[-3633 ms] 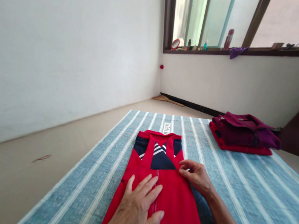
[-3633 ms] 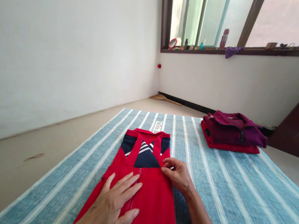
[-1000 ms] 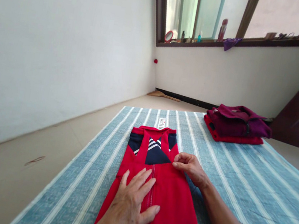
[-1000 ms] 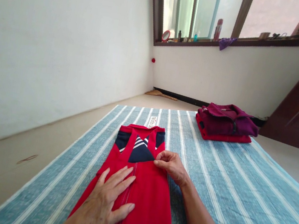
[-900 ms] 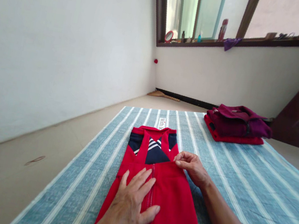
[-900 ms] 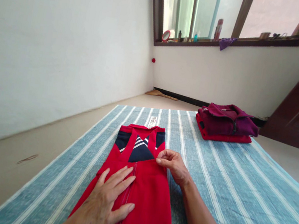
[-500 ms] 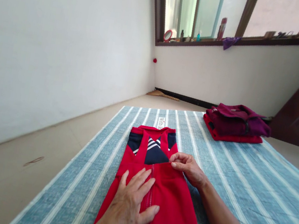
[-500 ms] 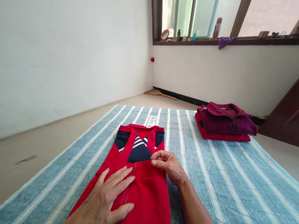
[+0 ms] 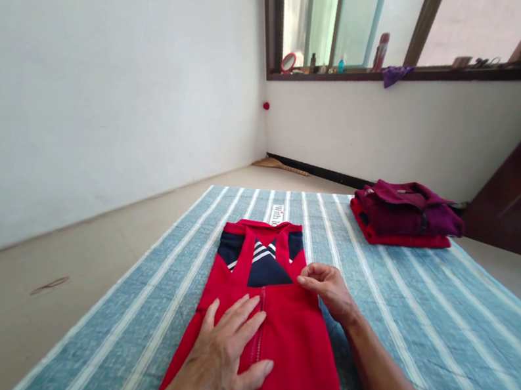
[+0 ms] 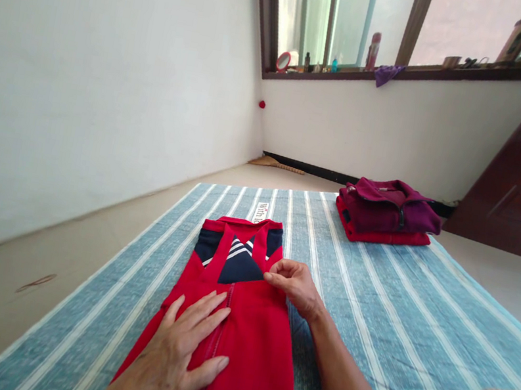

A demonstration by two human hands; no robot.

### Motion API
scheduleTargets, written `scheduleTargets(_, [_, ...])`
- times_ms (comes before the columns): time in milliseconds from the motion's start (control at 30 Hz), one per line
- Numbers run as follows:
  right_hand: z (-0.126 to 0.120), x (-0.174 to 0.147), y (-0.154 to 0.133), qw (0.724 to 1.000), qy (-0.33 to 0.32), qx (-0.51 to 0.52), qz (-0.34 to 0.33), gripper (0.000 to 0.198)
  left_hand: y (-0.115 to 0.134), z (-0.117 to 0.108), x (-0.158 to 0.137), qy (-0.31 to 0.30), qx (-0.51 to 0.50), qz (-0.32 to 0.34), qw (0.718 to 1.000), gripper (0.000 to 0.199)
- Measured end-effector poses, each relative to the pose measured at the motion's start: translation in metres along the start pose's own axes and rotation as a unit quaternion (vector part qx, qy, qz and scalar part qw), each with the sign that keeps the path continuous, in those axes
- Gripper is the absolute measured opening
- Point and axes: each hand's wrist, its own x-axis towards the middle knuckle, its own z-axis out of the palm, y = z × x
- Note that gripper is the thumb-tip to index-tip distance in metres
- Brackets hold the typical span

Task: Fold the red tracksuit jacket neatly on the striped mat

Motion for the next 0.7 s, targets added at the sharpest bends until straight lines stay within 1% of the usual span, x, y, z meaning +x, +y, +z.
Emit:
scheduleTargets(67, [0.0009, -0.0015, -0.0030, 0.998, -0.021, 0.058, -0.003, 0.026, -0.0007, 0.0008, 0.0001, 0.007, -0.001, 0.006, 1.000, 0.053])
scheduleTargets(133, [0.0028, -0.0028, -0.0037, 0.993, -0.053, 0.107, 0.019, 0.026, -0.0016, 0.0017, 0.0002, 0.013, -0.001, 0.012, 1.000, 0.053])
scheduleTargets(233, [0.0066, -0.0031, -0.0011, 0.986, -0.081, 0.131, 0.058, 0.027, -0.0028, 0.0031, -0.0001, 0.020, -0.001, 0.020, 1.000, 0.053])
scheduleTargets(333, [0.0085, -0.0017, 0.0011, 0.992, -0.074, 0.088, 0.061, 0.029, -0.0038, 0.0045, -0.0006, 0.016, 0.001, 0.020, 1.000, 0.053])
scheduleTargets(433, [0.0070, 0.0001, 0.0016, 0.997, -0.059, 0.005, 0.053, 0.035, -0.0042, 0.0050, -0.0008, 0.014, 0.000, 0.017, 1.000, 0.053])
scheduleTargets(567, [0.0031, 0.0020, 0.0042, 0.993, -0.045, -0.102, 0.039, 0.041, -0.0034, 0.0036, -0.0006, 0.020, -0.004, 0.017, 1.000, 0.051])
scheduleTargets(633, [0.0020, 0.0021, 0.0051, 0.990, -0.045, -0.133, 0.032, 0.043, -0.0025, 0.0023, -0.0005, 0.012, -0.003, 0.012, 1.000, 0.051])
scheduleTargets(700, [0.0017, 0.0015, 0.0037, 0.990, -0.045, -0.130, 0.027, 0.044, -0.0016, 0.0011, -0.0003, 0.006, -0.002, 0.009, 1.000, 0.051])
